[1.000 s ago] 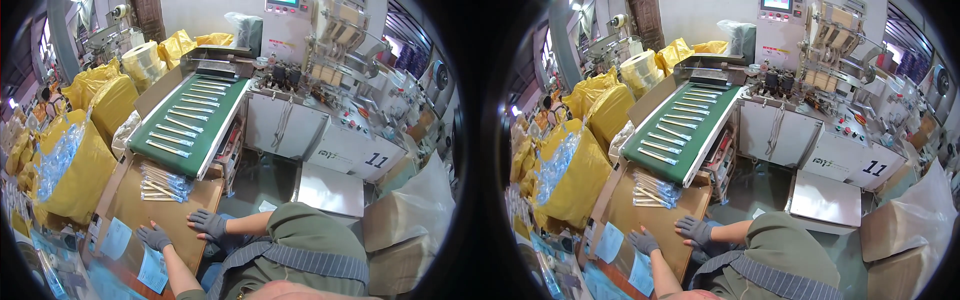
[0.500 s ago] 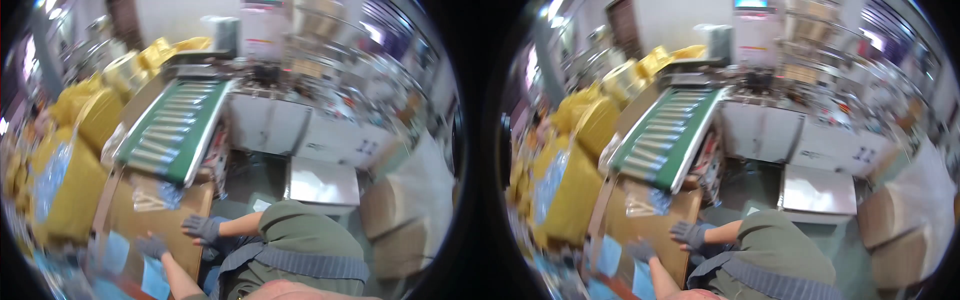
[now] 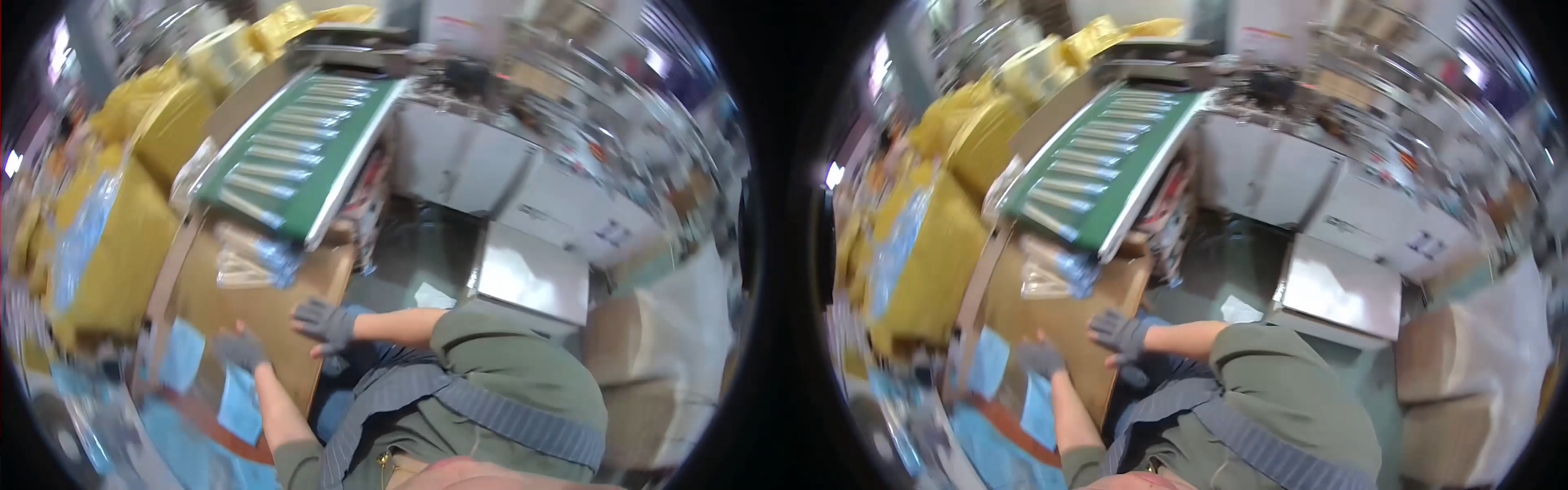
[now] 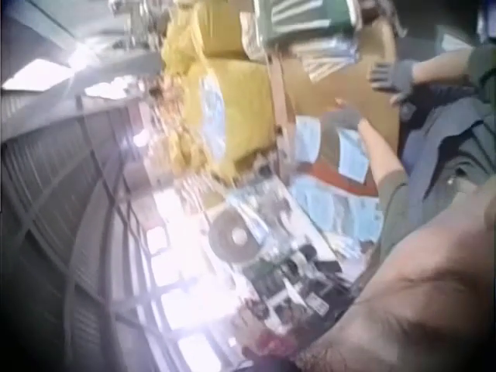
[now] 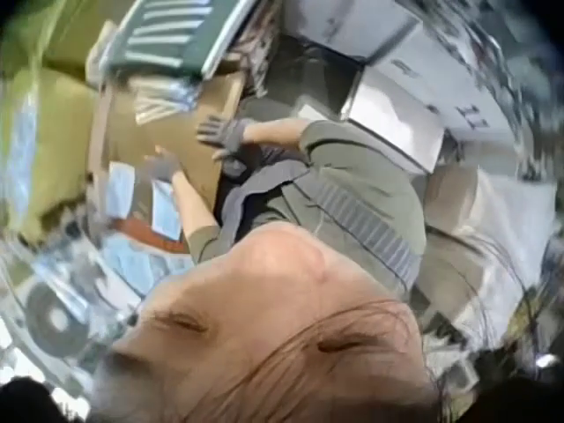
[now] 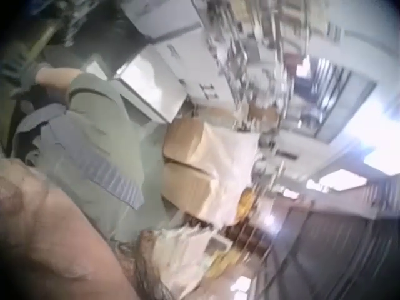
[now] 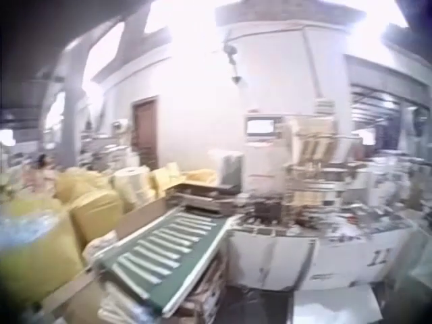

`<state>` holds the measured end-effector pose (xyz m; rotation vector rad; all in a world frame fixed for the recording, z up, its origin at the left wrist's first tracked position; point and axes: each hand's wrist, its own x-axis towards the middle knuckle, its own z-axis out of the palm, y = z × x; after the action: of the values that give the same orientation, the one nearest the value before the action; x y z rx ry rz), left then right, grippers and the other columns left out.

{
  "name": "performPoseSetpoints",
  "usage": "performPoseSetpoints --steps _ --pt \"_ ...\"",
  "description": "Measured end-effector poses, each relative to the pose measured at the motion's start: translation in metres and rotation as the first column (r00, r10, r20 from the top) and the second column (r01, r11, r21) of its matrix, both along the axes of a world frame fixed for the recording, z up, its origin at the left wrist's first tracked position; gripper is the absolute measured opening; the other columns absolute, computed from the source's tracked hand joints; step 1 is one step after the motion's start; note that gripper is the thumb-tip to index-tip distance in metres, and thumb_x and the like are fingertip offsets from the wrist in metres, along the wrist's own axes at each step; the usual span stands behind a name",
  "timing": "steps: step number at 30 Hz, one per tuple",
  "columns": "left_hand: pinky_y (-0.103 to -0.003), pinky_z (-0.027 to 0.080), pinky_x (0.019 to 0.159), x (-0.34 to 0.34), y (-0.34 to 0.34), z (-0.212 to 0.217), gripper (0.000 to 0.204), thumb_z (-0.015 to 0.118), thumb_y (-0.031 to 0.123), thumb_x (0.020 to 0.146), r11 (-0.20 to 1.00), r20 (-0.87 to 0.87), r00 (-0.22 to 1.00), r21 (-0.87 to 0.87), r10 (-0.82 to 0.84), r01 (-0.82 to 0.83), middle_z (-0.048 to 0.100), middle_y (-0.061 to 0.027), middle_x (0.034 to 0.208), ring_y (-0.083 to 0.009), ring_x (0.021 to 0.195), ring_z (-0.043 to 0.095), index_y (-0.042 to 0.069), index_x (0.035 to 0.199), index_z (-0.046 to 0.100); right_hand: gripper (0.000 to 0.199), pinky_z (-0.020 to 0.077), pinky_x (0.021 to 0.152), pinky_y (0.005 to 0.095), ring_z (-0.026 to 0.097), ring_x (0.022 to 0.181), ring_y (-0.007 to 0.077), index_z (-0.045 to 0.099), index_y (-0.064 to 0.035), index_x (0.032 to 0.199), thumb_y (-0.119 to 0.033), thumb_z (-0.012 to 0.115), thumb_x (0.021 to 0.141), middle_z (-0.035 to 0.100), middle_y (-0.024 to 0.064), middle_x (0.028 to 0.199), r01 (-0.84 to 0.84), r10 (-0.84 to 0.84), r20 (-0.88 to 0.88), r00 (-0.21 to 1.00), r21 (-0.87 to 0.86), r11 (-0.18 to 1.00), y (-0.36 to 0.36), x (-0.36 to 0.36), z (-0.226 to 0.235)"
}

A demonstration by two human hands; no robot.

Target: Packaging bundles of thin wooden sticks into plastic sleeves at a manufacturing station.

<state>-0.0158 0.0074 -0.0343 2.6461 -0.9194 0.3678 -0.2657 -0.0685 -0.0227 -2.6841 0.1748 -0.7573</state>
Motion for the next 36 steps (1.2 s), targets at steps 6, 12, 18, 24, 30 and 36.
performPoseSetpoints --steps 6,12,18,24,30,36 --pt "-0.042 0.027 0.109 -0.002 0.01 0.006 0.058 0.051 0.04 0.091 0.993 -0.016 1.0 -0.114 0.012 -0.014 0.043 -0.0244 0.134 -0.0365 0.13 0.034 -0.009 0.123 0.049 0.08 0.0229 0.106 0.0547 0.035 0.129 0.0402 0.042 0.001 0.132 -0.058 0.051 0.08 0.039 0.0253 0.138 0.029 -0.031 -0.082 0.996 -0.019 0.999 0.008 0.004 0.016" --pt "-0.043 0.027 0.109 -0.009 0.012 0.006 0.06 0.051 0.04 0.09 0.995 -0.038 0.999 -0.1 0.02 -0.023 0.042 -0.0244 0.135 -0.0362 0.13 0.034 -0.008 0.126 0.047 0.077 0.0257 0.106 0.0534 0.038 0.127 0.039 0.043 0.0001 0.132 -0.058 0.05 0.082 0.041 0.0245 0.136 0.042 -0.045 -0.08 0.996 -0.032 0.999 0.009 -0.002 0.021" --pt "-0.043 0.028 0.108 -0.014 0.01 0.017 0.057 0.05 0.037 0.092 0.998 -0.028 1.0 -0.067 0.008 -0.01 0.042 -0.0249 0.135 -0.0364 0.13 0.035 -0.007 0.126 0.046 0.07 0.0293 0.104 0.0523 0.041 0.125 0.0382 0.043 0.0001 0.131 -0.051 0.053 0.085 0.042 0.0234 0.134 0.041 -0.041 -0.08 0.996 0.001 0.999 0.0 -0.005 0.03" --pt "-0.043 0.03 0.107 -0.012 0.016 0.02 0.056 0.048 0.037 0.093 0.999 -0.028 1.0 -0.033 0.013 -0.014 0.041 -0.0264 0.136 -0.0379 0.129 0.037 -0.007 0.127 0.045 0.053 0.0424 0.093 0.0461 0.053 0.109 0.0371 0.052 -0.0033 0.124 -0.013 0.071 0.075 0.054 0.0199 0.121 -0.136 0.093 0.377 0.921 0.087 0.987 -0.119 -0.001 0.14" --pt "-0.043 0.03 0.107 -0.022 0.017 0.034 0.053 0.047 0.033 0.094 0.999 -0.096 0.995 -0.053 0.001 -0.006 0.039 -0.0258 0.138 -0.0386 0.13 0.036 -0.005 0.13 0.043 0.061 0.0445 0.09 0.0417 0.058 0.104 0.0366 0.059 0.0001 0.113 -0.051 0.063 0.079 0.061 0.021 0.113 0.805 -0.802 0.145 0.579 0.052 0.59 -0.416 -0.013 0.148" --pt "-0.044 0.03 0.107 -0.027 0.018 0.032 0.049 0.05 0.029 0.093 0.996 -0.088 0.996 -0.087 0.009 -0.016 0.042 -0.026 0.136 -0.0393 0.128 0.038 -0.005 0.129 0.045 0.084 0.0292 0.105 0.048 0.043 0.128 0.0321 0.045 -0.0103 0.137 -0.072 0.045 0.079 0.046 0.0141 0.139 0.988 -0.89 -0.434 0.139 0.007 0.151 -0.483 -0.033 0.156"
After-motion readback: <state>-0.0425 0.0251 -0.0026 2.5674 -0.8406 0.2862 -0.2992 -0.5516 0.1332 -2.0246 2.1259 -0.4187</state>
